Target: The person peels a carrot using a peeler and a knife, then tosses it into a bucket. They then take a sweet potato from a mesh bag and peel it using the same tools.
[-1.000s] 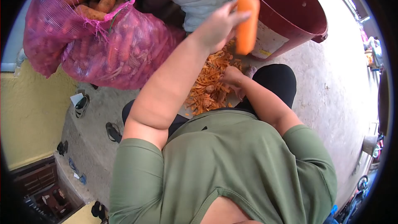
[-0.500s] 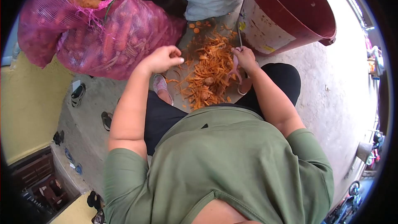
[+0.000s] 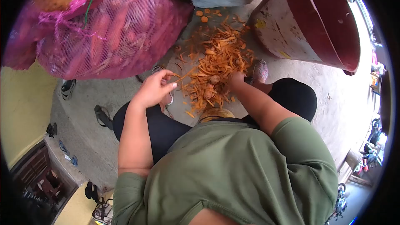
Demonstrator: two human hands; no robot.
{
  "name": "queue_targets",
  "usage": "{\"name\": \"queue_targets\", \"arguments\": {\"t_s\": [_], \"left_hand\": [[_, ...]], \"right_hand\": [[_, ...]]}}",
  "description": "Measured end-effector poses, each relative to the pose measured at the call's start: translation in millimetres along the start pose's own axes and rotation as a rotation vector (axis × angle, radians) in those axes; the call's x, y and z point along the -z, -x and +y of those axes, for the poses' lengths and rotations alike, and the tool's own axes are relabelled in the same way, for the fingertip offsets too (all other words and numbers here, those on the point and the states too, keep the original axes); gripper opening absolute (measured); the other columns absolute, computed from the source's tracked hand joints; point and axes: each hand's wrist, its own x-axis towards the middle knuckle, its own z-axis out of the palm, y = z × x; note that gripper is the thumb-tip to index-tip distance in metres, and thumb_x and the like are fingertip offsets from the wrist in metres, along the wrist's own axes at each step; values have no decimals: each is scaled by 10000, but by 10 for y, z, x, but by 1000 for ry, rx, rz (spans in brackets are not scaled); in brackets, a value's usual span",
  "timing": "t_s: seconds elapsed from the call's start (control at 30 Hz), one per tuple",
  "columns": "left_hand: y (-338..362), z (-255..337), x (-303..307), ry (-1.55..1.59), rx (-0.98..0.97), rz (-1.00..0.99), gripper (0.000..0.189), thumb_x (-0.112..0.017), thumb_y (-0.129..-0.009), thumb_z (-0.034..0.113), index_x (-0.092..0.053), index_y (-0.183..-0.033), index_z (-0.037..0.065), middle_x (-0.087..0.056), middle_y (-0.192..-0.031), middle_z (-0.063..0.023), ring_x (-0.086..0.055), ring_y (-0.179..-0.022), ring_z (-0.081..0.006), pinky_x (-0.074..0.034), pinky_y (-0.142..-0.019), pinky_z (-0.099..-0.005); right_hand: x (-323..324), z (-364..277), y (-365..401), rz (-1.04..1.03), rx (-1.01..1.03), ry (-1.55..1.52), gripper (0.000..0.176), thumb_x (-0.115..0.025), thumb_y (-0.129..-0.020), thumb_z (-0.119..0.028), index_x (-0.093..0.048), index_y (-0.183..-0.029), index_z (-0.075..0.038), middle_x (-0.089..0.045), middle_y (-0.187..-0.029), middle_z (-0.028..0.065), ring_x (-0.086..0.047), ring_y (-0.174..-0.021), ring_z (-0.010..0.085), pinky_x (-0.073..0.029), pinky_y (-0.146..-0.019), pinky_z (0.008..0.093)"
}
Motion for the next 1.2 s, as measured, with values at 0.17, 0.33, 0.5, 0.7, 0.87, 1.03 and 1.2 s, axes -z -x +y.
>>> {"name": "queue_targets", "arguments": {"t_s": [0.17,0.33,0.5,0.7,0.87,1.03,1.2], "left_hand": [[-114,134,126,-74,-69,37,422,-598,-707,238,-486,-1044,9,-532,-967,-158,-524,-884,-272,-414,-771,-339],[-204,-10,157,-135,-136,57,429,-588,-709,242,-480,-1042,-6,-524,-954,-167,-512,-899,-298,-407,-773,-355],[-239,-16,160,-107,-113,55,434,-587,-712,252,-478,-1041,-10,-522,-961,-170,-521,-866,-301,-413,-758,-353],[-271,-126,20,-106,-14,-20,428,-592,-713,256,-480,-1042,7,-538,-948,-167,-535,-843,-297,-423,-742,-352],[-248,1,30,-115,-75,1,430,-593,-715,259,-476,-1049,15,-540,-959,-167,-525,-899,-304,-417,-765,-359],[-263,-3,22,-145,-106,15,436,-590,-717,259,-470,-1056,12,-527,-982,-164,-520,-899,-306,-410,-774,-356],[-252,14,88,-177,-32,-2,446,-593,-711,259,-469,-1059,9,-524,-936,-149,-530,-808,-288,-414,-734,-359]], "right_hand": [[-150,-41,-411,-78,35,-7,341,-605,-691,-283,-585,-999,-139,-564,-961,56,-546,-878,228,-449,-685,425],[-494,-253,-949,-67,-88,72,298,-610,-692,-263,-601,-959,-131,-572,-939,54,-556,-853,212,-454,-655,405],[-232,-453,-887,4,-218,-17,236,-640,-669,-218,-629,-876,-105,-605,-825,38,-586,-739,212,-464,-606,369],[-58,-368,-712,-78,128,419,263,-680,-630,-165,-623,-878,-99,-603,-812,42,-583,-714,209,-462,-613,354],[15,-170,-858,-176,311,466,348,-677,-647,-163,-592,-980,-104,-583,-883,60,-569,-778,208,-457,-653,358],[86,-291,-685,-199,273,494,402,-681,-644,-183,-572,-1022,-101,-559,-970,71,-561,-833,227,-465,-656,389],[-181,-428,-802,-172,239,324,390,-698,-616,-193,-596,-982,-105,-574,-929,62,-567,-825,228,-470,-620,388]]}}
